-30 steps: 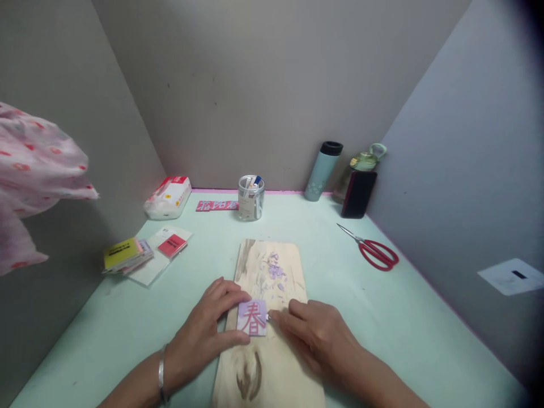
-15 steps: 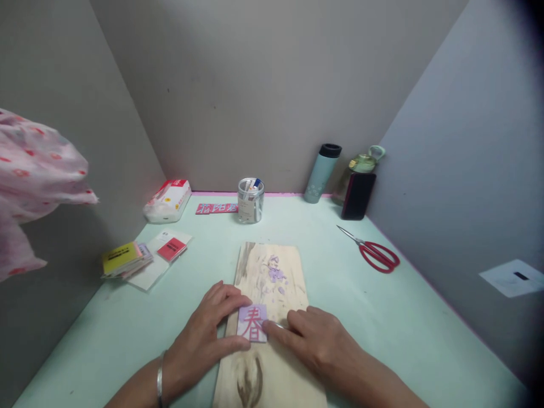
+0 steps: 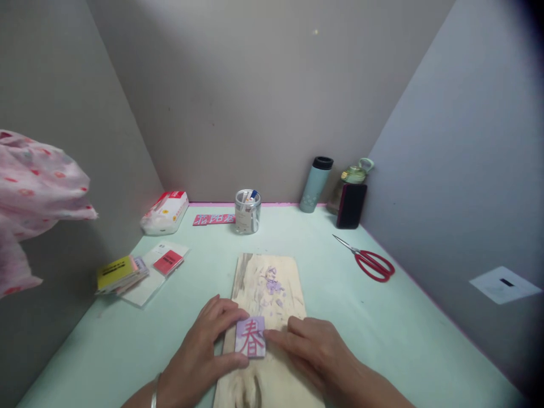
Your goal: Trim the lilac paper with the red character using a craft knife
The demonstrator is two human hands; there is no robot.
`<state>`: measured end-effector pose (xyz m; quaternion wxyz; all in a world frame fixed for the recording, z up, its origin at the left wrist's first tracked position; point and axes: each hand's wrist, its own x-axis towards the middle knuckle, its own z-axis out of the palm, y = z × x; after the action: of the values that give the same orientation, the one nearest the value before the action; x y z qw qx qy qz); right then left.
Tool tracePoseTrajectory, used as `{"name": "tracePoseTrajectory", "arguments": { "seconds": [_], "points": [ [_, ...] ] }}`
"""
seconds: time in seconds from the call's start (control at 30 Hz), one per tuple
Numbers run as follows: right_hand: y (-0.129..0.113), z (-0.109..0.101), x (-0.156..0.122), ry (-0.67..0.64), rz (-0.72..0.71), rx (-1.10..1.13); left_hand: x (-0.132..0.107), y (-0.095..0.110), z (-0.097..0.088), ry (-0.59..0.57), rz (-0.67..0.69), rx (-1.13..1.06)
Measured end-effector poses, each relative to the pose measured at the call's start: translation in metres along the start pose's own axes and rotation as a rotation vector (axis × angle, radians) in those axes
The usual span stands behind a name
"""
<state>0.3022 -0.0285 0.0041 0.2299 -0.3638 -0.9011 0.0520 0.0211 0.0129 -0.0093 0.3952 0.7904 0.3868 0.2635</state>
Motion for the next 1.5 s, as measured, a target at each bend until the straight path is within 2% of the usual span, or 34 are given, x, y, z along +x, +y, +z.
{"name": "tracePoseTrajectory", "arguments": {
  "seconds": [0.1,0.17,0.3,0.47,0.77,0.97,1.13,1.5],
  "points": [
    [0.009,0.001,-0.005,0.164,0.034,-0.172,0.001,0.002,0.001,0.010,-0.011,0.013],
    [0.015,-0.001,-0.007,0.235,0.122,-0.221,0.001,0.004,0.001,0.008,-0.014,0.016],
    [0.018,-0.004,-0.003,0.241,0.166,-0.125,0.001,0.004,0.000,-0.008,-0.005,0.013],
    [0.009,-0.008,0.000,0.182,0.239,-0.048,-0.002,0.004,0.003,0.018,0.009,0.058],
    [-0.001,-0.019,-0.005,-0.085,0.152,0.022,-0.004,0.005,0.010,0.049,-0.018,0.092],
    [-0.005,-0.023,-0.003,-0.191,0.145,0.142,-0.005,0.005,0.011,0.025,-0.007,0.065],
    [-0.005,-0.023,-0.003,-0.221,0.152,0.174,-0.005,0.004,0.011,0.024,-0.014,0.064],
    [-0.011,-0.014,-0.002,-0.135,0.127,0.125,-0.003,0.007,0.008,0.031,-0.011,0.054]
  ]
}}
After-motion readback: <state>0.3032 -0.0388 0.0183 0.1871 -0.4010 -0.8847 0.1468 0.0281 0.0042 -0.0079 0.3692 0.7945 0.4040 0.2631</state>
